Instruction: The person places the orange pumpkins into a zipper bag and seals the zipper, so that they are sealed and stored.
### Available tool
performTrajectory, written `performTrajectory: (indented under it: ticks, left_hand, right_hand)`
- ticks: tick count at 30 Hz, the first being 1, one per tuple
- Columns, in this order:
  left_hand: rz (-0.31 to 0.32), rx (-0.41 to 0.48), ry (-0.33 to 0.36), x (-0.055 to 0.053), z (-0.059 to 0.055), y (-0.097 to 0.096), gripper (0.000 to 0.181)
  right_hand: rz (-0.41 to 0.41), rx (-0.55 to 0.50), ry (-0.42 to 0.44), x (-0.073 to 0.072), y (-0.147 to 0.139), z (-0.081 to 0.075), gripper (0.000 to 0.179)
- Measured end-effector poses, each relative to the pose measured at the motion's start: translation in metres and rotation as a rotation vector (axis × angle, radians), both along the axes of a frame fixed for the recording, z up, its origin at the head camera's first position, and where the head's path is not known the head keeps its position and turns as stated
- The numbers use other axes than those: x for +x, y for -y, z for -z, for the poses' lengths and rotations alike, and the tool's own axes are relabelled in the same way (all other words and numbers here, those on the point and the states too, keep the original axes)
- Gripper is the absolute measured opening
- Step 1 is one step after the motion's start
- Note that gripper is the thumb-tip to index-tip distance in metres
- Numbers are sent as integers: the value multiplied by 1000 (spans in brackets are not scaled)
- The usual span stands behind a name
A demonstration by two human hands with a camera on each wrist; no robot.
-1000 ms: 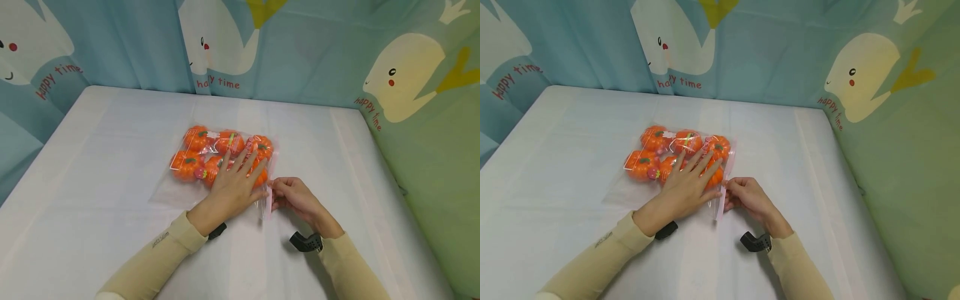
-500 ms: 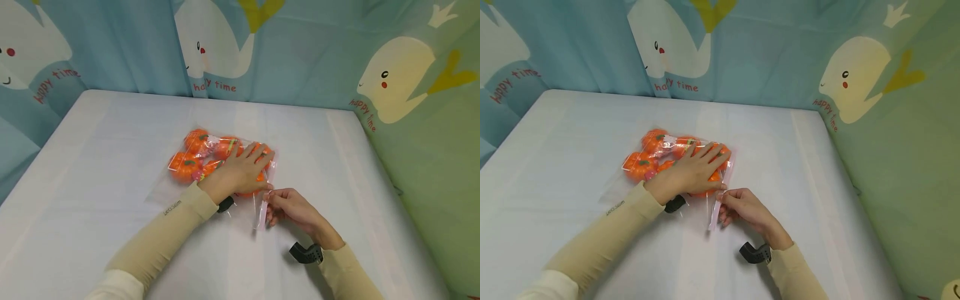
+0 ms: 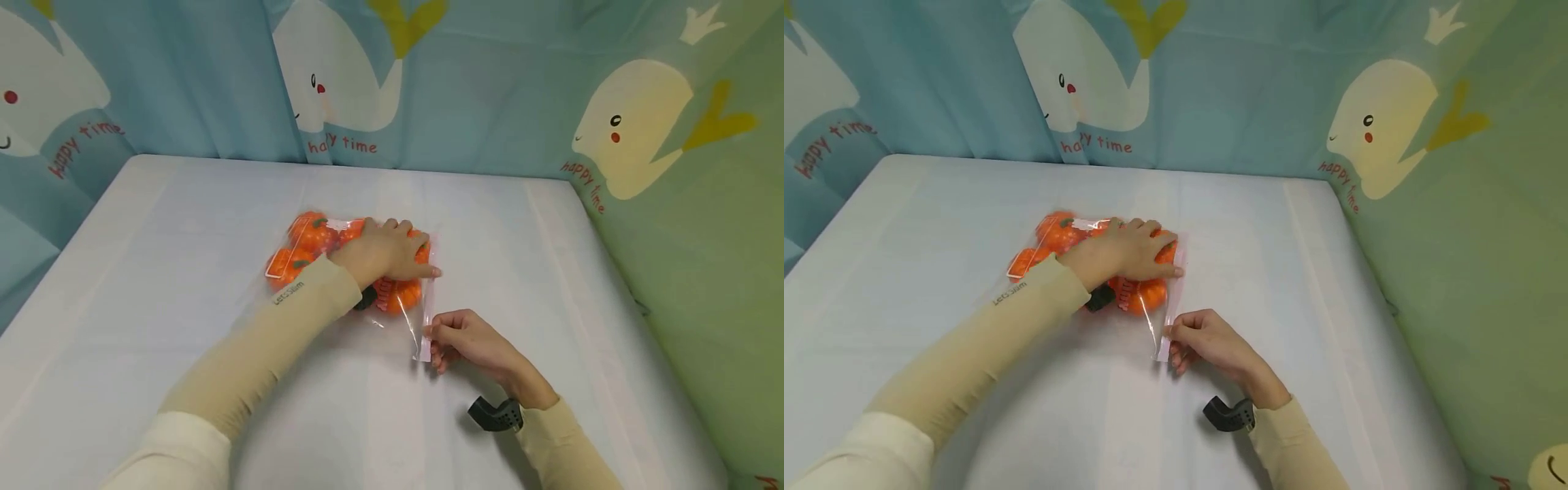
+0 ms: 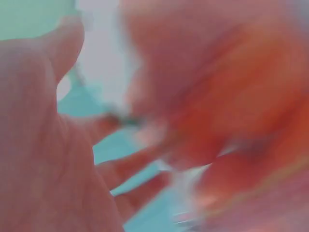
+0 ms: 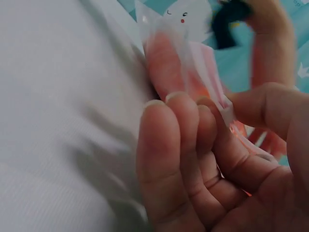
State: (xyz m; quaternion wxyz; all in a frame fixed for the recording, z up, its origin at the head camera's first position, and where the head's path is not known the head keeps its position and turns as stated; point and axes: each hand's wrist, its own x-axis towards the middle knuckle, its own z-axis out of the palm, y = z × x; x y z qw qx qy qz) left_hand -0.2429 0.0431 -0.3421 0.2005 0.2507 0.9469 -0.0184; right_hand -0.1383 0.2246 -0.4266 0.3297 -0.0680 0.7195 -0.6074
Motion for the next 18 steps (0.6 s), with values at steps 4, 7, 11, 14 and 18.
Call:
performTrajectory:
  ticks: [4,7,11,14,18]
  left_hand:
    - [-36,24,76,-28,-16,-16,53]
    - [-91,4,187,-47,-17,-24,43]
    - [-160,26,294,-66,-10,-28,44]
    - [-177,149,281,-77,-4,-30,33]
    - [-171,314,176,-87,2,-36,23]
  right_hand:
    - [-20,25,7,2,-1,5,23]
    - [-30,22,9,4,0,9,24]
    - [-50,-6,9,6,0,10,26]
    - [-68,-29,4,6,-2,10,30]
    - [-94,-29,-20,5,-9,11,33]
